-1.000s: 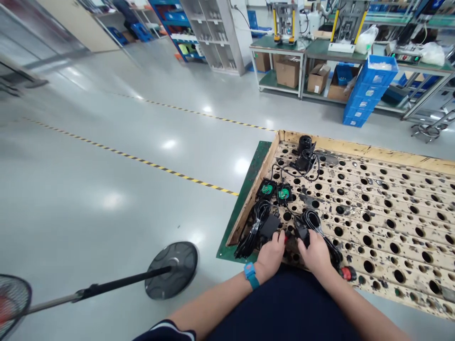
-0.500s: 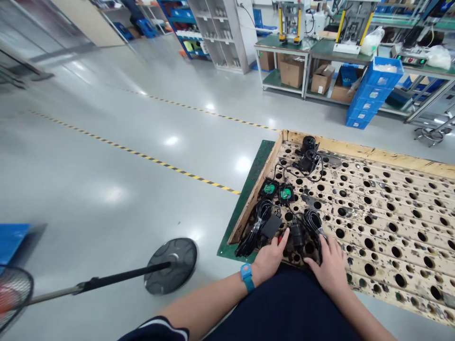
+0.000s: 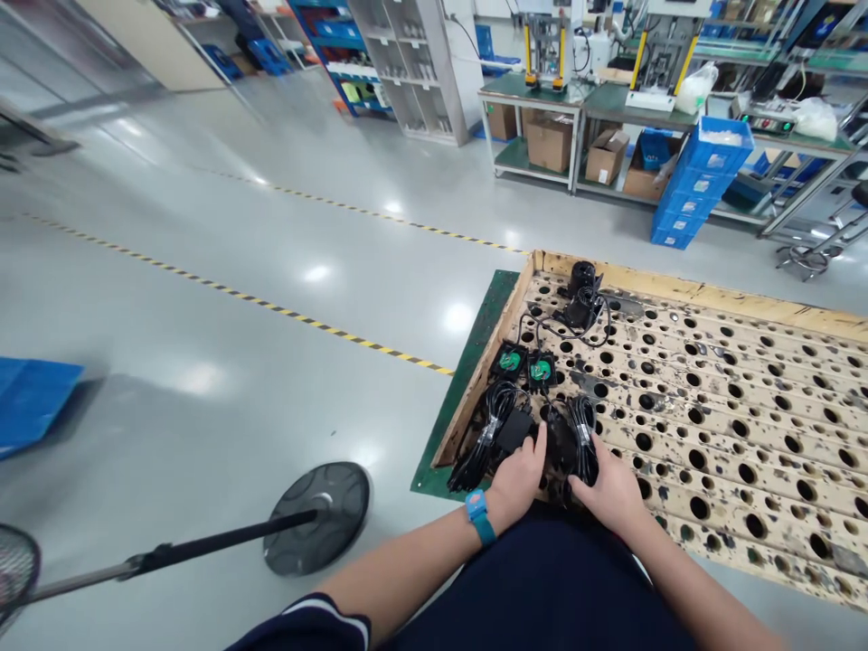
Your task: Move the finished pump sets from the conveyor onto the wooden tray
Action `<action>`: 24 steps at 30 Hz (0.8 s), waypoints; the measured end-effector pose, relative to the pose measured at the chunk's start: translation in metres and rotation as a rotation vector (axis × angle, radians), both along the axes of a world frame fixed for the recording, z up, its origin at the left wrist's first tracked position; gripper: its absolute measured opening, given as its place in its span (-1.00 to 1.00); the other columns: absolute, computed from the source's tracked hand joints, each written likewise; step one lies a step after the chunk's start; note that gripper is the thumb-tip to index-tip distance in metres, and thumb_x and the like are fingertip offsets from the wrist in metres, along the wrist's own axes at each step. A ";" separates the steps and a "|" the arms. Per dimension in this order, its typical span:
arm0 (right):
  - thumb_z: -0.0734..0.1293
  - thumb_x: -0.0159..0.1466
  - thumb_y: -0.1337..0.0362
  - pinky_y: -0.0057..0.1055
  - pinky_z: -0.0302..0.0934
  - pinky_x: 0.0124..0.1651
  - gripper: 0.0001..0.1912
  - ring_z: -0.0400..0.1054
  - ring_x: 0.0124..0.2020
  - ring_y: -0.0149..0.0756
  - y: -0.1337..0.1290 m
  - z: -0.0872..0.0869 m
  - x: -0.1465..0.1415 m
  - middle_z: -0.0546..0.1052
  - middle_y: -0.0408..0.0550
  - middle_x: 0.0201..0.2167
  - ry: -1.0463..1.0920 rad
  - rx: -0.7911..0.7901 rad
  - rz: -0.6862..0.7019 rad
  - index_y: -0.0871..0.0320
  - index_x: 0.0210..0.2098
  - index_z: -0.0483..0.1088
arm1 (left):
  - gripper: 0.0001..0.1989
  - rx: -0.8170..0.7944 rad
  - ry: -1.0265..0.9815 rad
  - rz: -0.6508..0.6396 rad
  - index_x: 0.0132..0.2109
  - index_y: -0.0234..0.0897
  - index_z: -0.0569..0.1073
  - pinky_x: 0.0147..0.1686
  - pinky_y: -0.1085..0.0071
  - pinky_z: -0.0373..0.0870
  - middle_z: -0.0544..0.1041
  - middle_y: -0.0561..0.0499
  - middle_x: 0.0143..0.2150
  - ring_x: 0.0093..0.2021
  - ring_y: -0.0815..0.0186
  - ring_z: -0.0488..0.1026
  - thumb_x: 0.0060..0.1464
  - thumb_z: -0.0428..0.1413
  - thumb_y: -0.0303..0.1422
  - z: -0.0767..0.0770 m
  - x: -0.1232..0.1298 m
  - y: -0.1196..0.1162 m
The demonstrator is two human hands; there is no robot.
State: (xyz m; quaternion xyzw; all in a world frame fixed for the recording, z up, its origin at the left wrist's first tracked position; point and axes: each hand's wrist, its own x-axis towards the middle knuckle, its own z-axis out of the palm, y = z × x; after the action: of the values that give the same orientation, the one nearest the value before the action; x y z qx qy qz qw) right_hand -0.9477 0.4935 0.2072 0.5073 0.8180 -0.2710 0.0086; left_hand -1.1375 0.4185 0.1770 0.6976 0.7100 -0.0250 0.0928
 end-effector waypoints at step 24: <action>0.42 0.11 0.45 -0.25 0.28 -0.10 -0.63 0.38 -0.09 -0.01 -0.031 -0.010 0.046 0.52 0.09 -0.16 -0.222 -0.032 0.238 0.23 -0.07 0.42 | -0.72 -0.064 -0.486 -0.345 -0.18 -0.37 0.60 0.37 -0.22 0.10 -0.01 -0.27 0.52 0.50 -0.39 -0.24 -0.02 0.30 -0.27 0.044 0.011 0.091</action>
State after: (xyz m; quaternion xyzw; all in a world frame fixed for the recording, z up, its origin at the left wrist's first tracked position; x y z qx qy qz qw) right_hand -0.9015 0.4628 0.1969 0.4335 0.8620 -0.2233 0.1389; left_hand -1.1266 0.5100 0.2212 0.7901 0.5370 0.1049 0.2763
